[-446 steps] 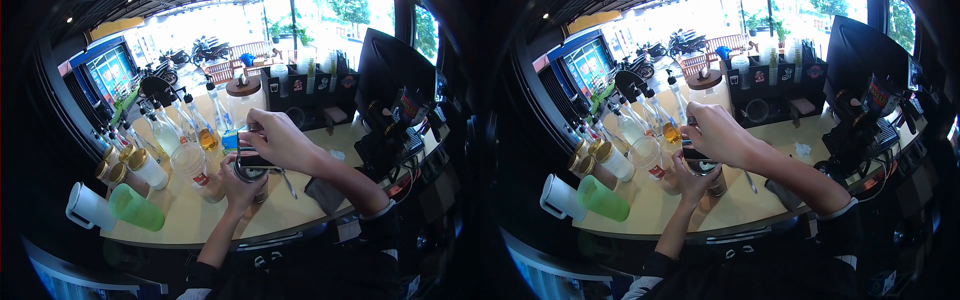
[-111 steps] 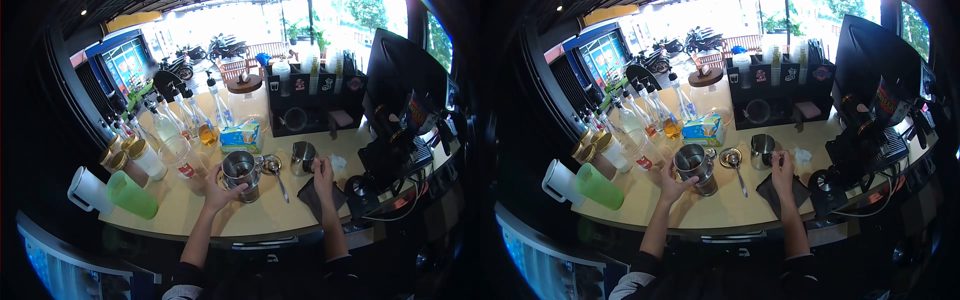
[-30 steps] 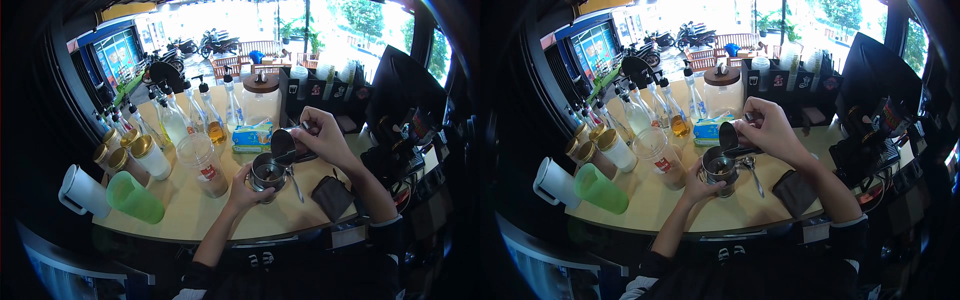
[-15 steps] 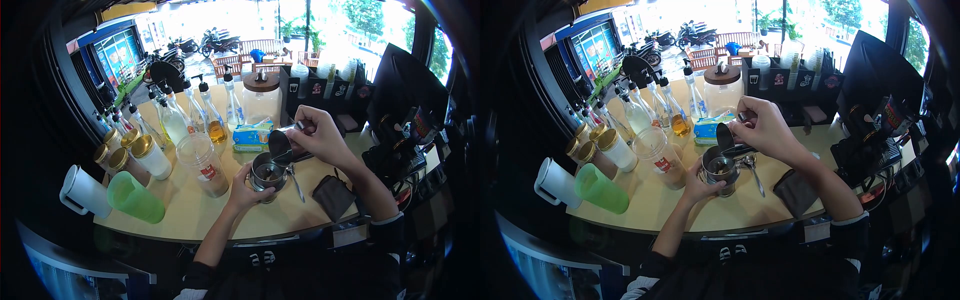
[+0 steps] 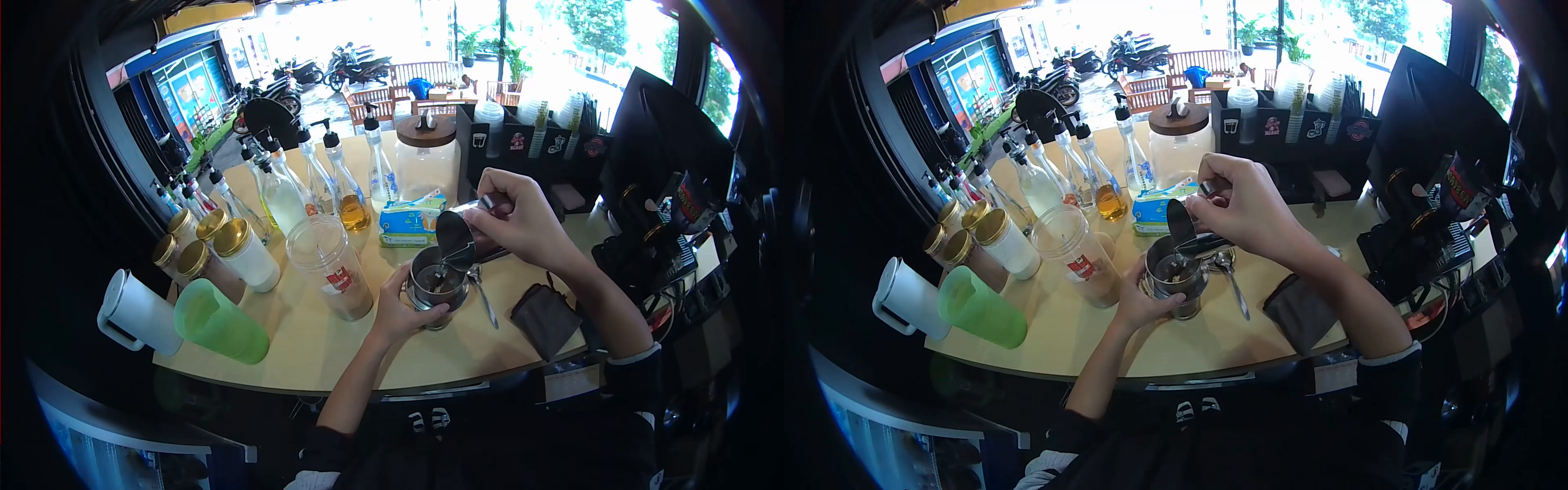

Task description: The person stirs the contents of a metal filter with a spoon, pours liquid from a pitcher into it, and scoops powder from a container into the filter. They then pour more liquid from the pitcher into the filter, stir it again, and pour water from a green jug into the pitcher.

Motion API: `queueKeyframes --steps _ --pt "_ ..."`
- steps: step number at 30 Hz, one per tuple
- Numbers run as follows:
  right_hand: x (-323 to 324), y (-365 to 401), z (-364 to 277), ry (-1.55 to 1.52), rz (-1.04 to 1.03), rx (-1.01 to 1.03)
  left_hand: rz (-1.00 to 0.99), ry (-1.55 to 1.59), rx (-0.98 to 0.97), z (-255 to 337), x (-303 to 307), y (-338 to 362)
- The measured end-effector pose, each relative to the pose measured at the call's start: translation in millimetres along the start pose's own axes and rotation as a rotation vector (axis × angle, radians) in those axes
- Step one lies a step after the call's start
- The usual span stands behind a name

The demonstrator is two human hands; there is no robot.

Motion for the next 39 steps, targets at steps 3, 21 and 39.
queueKeyframes --steps 3,21,39 --pt "-0.3 0.7 -4.3 -0.03 -0.003 -0.012 -0.029 -0.026 -0.01 -1.3 0.4 0.0" --pt "-0.2 -8.5 -6.6 0.118 0.03 0.071 -0.01 -0.065 -0.031 4.2 -0.1 -0.6" --pt "6.6 -8.3 0.0 0.076 0.1 0.059 0.039 -0.019 -0.056 1.4 -2.2 -0.3"
Point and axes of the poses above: each hand's wrist, its own y-axis away from the middle knuckle, its own x-axis out of the back of the hand, z = x × y, the point moved 2 cm from there along -y, towards the middle knuckle, and after that the axes turned 2 degrees about y, right-handed, at the moved point
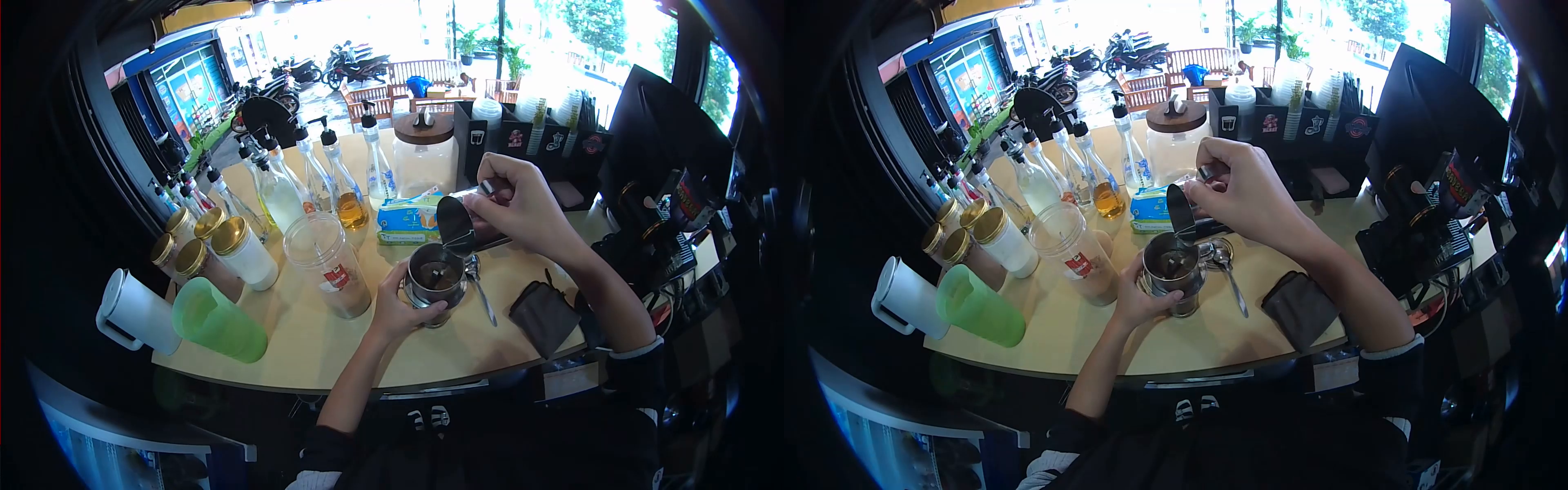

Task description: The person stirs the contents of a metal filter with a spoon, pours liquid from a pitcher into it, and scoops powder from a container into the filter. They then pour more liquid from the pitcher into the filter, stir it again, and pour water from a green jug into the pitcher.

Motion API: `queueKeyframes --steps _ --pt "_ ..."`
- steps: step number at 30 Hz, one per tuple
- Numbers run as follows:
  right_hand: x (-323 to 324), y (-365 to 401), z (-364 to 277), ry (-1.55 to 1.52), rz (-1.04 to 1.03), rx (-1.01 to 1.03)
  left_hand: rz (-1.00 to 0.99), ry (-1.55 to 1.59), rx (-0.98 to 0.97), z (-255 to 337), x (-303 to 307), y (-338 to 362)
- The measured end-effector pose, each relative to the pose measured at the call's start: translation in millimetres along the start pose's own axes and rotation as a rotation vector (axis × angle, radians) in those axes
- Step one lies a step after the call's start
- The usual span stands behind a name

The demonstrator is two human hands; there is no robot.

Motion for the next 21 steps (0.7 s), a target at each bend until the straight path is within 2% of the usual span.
queueKeyframes --steps 21 --pt "-11.5 -10.8 -3.8 0.037 -0.004 0.015 -0.014 -0.023 0.008 2.7 0.6 -0.2"
Point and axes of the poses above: each hand's wrist, its own y-axis away from the middle knuckle, its own x-axis out of the back of the hand, z = x × y, the point moved 2 cm from there along -y, towards the middle knuckle, and after that the axes turned 2 degrees about y, right-handed, at the moved point
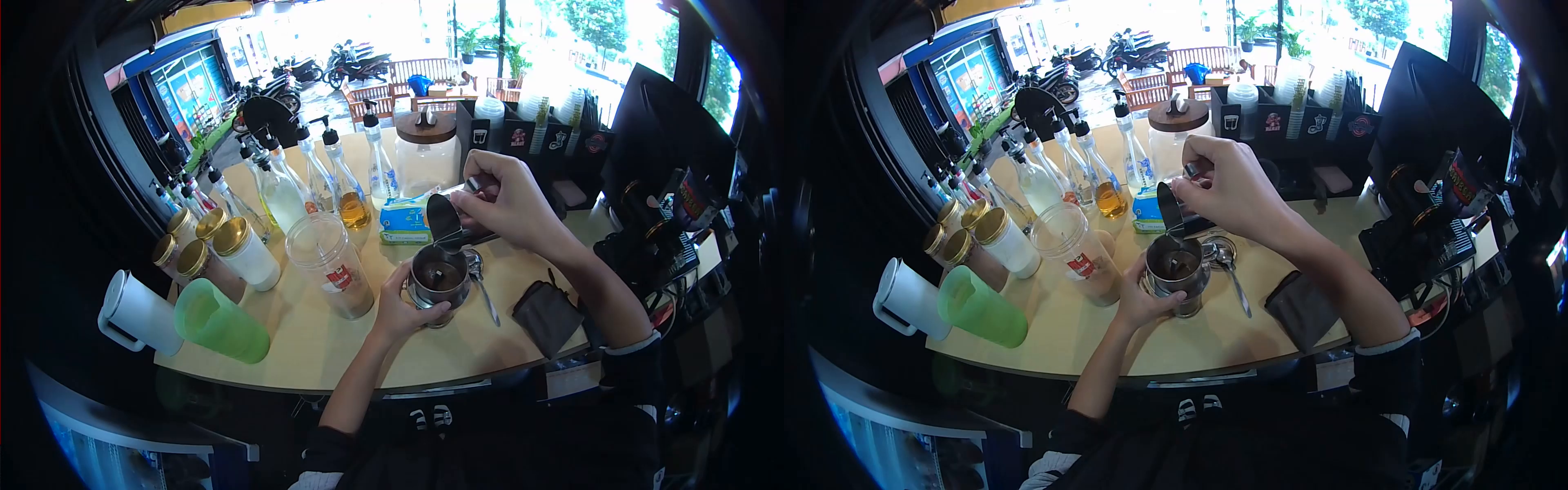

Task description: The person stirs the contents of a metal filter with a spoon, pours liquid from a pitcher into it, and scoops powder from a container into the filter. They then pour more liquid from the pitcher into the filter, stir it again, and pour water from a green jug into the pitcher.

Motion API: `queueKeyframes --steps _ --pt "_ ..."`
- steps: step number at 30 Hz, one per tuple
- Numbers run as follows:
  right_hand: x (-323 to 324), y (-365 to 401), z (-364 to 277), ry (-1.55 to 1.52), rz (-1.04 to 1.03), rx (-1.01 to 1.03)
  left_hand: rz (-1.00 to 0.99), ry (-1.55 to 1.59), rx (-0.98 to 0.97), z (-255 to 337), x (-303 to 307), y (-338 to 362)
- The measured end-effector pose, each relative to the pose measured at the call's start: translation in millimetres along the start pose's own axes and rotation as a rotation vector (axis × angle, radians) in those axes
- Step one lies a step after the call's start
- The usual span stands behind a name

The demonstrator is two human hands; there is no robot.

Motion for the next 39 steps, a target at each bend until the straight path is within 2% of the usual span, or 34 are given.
queueKeyframes --steps 15,17,26,31,38,39 --pt "3.0 9.6 -7.3 -0.031 -0.006 0.004 -0.001 0.035 0.011 -2.2 -0.9 0.6" --pt "6.1 12.5 -6.3 0.016 -0.071 -0.017 -0.001 0.03 0.011 -1.8 -0.3 0.5" --pt "21.2 16.7 7.3 -0.022 0.015 -0.074 -0.011 -0.001 0.003 -5.6 0.6 1.5" --pt "27.1 17.2 60.4 -0.191 0.123 -0.079 -0.008 -0.006 0.02 -1.4 0.6 1.2" --pt "17.8 57.2 193.6 -0.418 0.323 -0.258 -0.013 0.016 0.04 -1.2 0.6 1.2" --pt "13.4 67.2 210.4 -0.447 0.335 -0.343 -0.013 0.012 0.043 -0.7 0.8 1.4"
Point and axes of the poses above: each hand's wrist, its own y-axis away from the middle knuckle, its own x-axis out of the back of the hand, z = x × y, the point moved 2 cm from there along -y, towards the middle knuckle, and after that the axes turned 2 degrees about y, right-handed, at the moved point
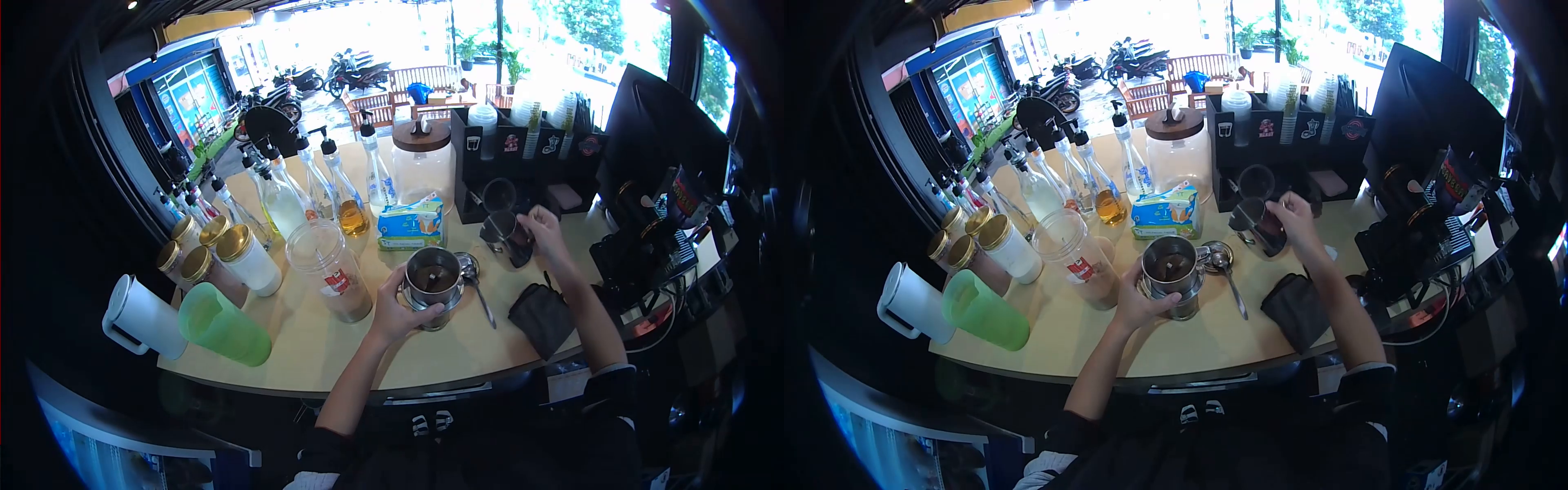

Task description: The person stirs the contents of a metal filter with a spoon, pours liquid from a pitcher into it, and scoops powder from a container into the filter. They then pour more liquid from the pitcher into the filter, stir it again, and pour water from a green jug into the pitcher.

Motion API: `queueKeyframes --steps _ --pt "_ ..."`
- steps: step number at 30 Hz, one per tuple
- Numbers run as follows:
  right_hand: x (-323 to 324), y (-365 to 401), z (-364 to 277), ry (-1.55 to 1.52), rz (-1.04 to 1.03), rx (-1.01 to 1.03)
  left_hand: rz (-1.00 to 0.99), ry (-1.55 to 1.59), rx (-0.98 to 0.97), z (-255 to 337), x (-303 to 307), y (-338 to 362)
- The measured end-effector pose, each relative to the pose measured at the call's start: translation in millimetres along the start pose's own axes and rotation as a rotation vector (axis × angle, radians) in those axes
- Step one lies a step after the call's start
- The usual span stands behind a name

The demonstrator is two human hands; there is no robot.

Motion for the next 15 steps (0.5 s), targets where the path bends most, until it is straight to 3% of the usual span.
queueKeyframes --steps 4,11,15 --pt "12.3 9.8 54.0 -0.188 0.128 -0.187 0.003 -0.011 -0.008 0.4 0.3 0.3" --pt "20.8 20.5 88.6 -0.355 0.108 -0.164 -0.001 0.044 0.024 0.5 -0.7 0.7" --pt "32.8 22.9 103.8 -0.05 0.158 -0.122 0.0 0.028 0.024 2.8 -1.0 1.3"
Point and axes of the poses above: each hand's wrist, its own y-axis away from the middle knuckle, its own x-axis out of the back of the hand, z = x × y, the point moved 2 cm from there along -y, towards the middle knuckle, and after that the axes turned 2 degrees about y, right-handed, at the moved point
